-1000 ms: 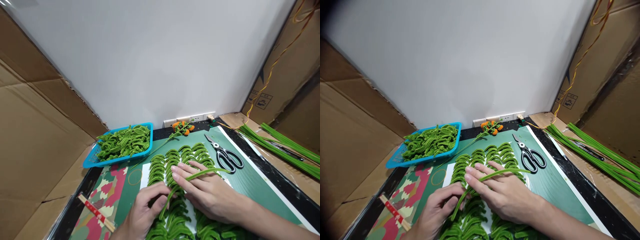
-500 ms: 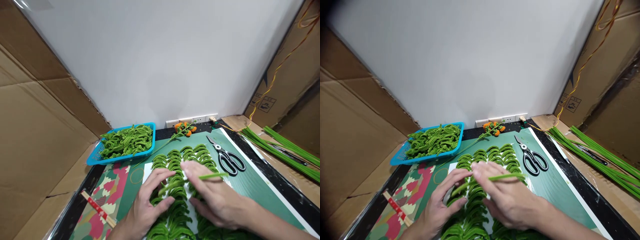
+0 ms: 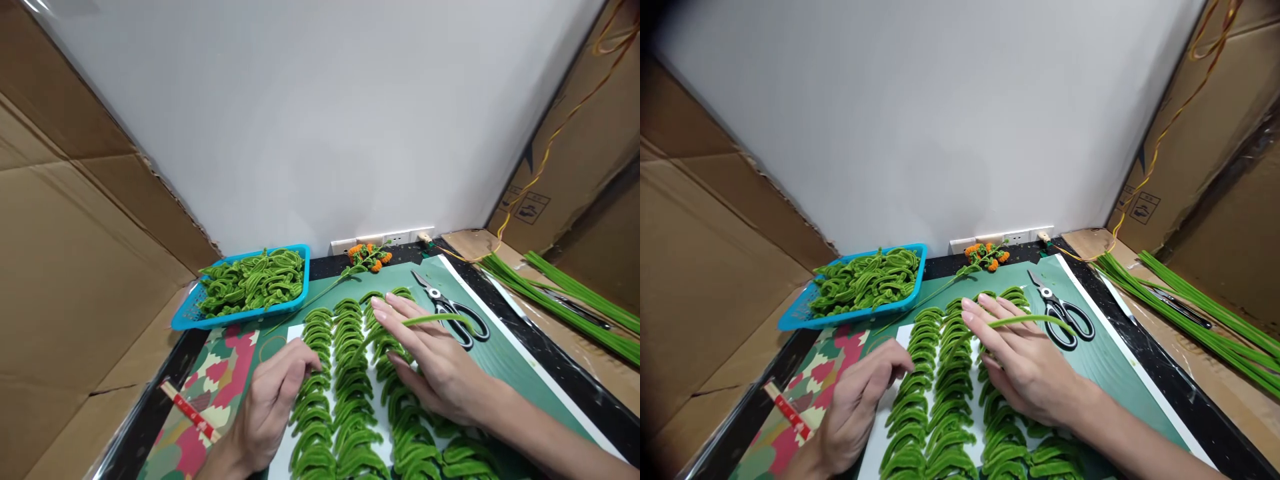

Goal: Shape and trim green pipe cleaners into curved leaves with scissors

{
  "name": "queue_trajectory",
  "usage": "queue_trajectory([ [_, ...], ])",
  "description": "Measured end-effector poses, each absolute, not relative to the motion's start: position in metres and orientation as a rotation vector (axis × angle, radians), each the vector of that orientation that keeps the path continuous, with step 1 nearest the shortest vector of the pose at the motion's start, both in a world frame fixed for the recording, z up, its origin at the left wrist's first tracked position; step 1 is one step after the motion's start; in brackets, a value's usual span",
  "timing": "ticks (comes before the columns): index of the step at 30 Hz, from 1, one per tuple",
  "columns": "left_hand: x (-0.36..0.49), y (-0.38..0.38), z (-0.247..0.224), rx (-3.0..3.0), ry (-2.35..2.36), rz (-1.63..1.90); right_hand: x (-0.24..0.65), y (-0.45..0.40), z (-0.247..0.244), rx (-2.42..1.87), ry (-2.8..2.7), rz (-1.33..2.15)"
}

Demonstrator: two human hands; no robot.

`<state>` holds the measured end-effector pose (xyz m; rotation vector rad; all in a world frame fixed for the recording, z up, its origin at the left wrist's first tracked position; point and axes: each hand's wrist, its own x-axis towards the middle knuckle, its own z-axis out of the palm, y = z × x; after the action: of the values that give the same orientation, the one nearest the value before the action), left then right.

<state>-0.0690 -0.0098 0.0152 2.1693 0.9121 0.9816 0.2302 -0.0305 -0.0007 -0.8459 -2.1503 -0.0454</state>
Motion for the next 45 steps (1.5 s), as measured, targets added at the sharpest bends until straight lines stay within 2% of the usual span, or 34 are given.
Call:
queue_trajectory([
  [3,-0.065,-0.011,0.012,2.188,0.972,0.966,0.226,-0.034,-0.002,-0.779,-2.236,-0.054],
  [12,-0.060,-0.008,0.005,2.464,0.771,0.905,0.222,-0.032,-0.010,-0.731,-2.358,-0.061],
  [24,-0.069,-0.002,0.002,2.294,1.259,1.218,0.249,-0.013,-0.013,-1.234,-1.887,0.099],
  [28,-0.068,-0.002,0.001,2.227,1.291,1.243,0.248,-0.014,-0.014,-1.252,-1.834,0.217],
  [33,-0.065,-0.004,0.005,2.256,1.218,1.229,0.237,-0.030,-0.007,-0.993,-2.042,0.389],
  [37,-0.058,-0.008,0.011,2.330,1.109,1.188,0.225,-0.050,-0.001,-0.810,-2.197,0.673],
  [42,-0.052,-0.016,0.012,2.409,0.918,1.164,0.219,-0.061,0.010,-0.777,-2.203,1.122],
  [45,-0.051,-0.019,0.009,2.406,0.863,1.079,0.222,-0.059,0.015,-0.720,-2.169,1.168],
])
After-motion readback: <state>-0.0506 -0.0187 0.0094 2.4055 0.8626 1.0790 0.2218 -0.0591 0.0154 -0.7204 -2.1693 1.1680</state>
